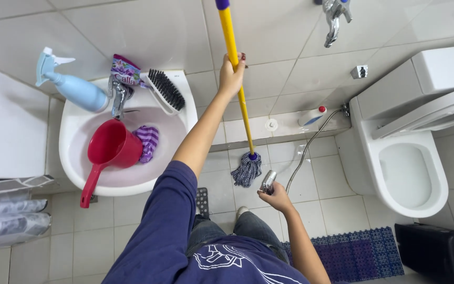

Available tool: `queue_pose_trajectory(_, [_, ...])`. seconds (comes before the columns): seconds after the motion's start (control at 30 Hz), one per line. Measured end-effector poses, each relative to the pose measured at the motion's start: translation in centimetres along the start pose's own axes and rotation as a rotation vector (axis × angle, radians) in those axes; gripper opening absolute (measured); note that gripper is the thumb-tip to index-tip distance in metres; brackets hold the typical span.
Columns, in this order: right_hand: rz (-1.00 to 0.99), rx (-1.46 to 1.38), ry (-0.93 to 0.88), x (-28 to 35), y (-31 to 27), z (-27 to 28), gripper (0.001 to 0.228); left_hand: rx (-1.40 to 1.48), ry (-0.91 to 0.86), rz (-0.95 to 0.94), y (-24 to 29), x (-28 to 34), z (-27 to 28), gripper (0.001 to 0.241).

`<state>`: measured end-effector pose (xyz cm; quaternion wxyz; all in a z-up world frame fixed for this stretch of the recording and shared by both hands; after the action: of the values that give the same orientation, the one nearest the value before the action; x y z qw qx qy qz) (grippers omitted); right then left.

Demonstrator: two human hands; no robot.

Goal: The person uses a handheld bidet sprayer to rinse the bathroom floor and a blue bath mat. They direct the water stream across the tiled floor and the mat, moving the sprayer back and forth to cover different areas.

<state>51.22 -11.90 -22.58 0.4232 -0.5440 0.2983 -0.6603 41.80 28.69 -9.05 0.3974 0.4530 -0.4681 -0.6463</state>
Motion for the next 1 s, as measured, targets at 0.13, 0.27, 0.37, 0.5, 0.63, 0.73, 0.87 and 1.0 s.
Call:
queue_pose_trajectory(0.13, [0.006,0.048,-0.065,0.4,-3.3,-0.2,0.033,-0.155,-0.035,-0.056,-5.2,-2.6,0.3,0.057])
queue_pose_trajectory(0.27, [-0.052,0.083,-0.087,-0.1,-5.0,0.8,0.038,-0.249,-0.069,-0.078,-5.7,-2.5,0.7,0.076])
queue_pose_trajectory(0.37, [-0.019,0.087,-0.209,-0.6,-5.7,1.3,0.042,-0.21,-0.141,-0.033,-6.8,-0.4,0.5,0.087])
queue_pose_trajectory(0.5, [0.04,0.222,-0.318,-1.8,-6.1,1.7,0.047,-0.225,-0.227,0.302,-10.7,2.5,1.0,0.1])
queue_pose_trajectory(0.63, [0.082,0.411,-0.441,-1.7,-5.4,1.1,0.052,-0.039,-0.279,0.558,-15.9,8.7,-0.4,0.098])
queue_pose_trajectory(0.73, [0.047,0.43,-0.583,-0.9,-5.6,-0.4,0.05,-0.07,-0.451,0.658,-17.5,16.3,-3.2,0.059])
queue_pose_trajectory(0.87, [0.072,0.477,-0.685,-0.5,-3.1,-1.8,0.05,0.02,-0.611,1.023,-19.2,25.5,-5.4,0.045])
queue_pose_trajectory(1.0, [0.075,0.505,-0.772,0.2,-2.8,-2.2,0.049,0.211,-0.531,1.086,-21.8,31.7,-5.8,0.041])
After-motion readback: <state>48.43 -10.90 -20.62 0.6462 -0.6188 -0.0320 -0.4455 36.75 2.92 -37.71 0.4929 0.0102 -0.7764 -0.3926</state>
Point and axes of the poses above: each hand's wrist, its own x-axis away from the middle knuckle, its own z-axis out of the back of the hand, y = z × x, the point moved 2 cm from there along -x, towards the middle knuckle, and after that the axes turned 7 degrees about -y, right-handed, at the moved point
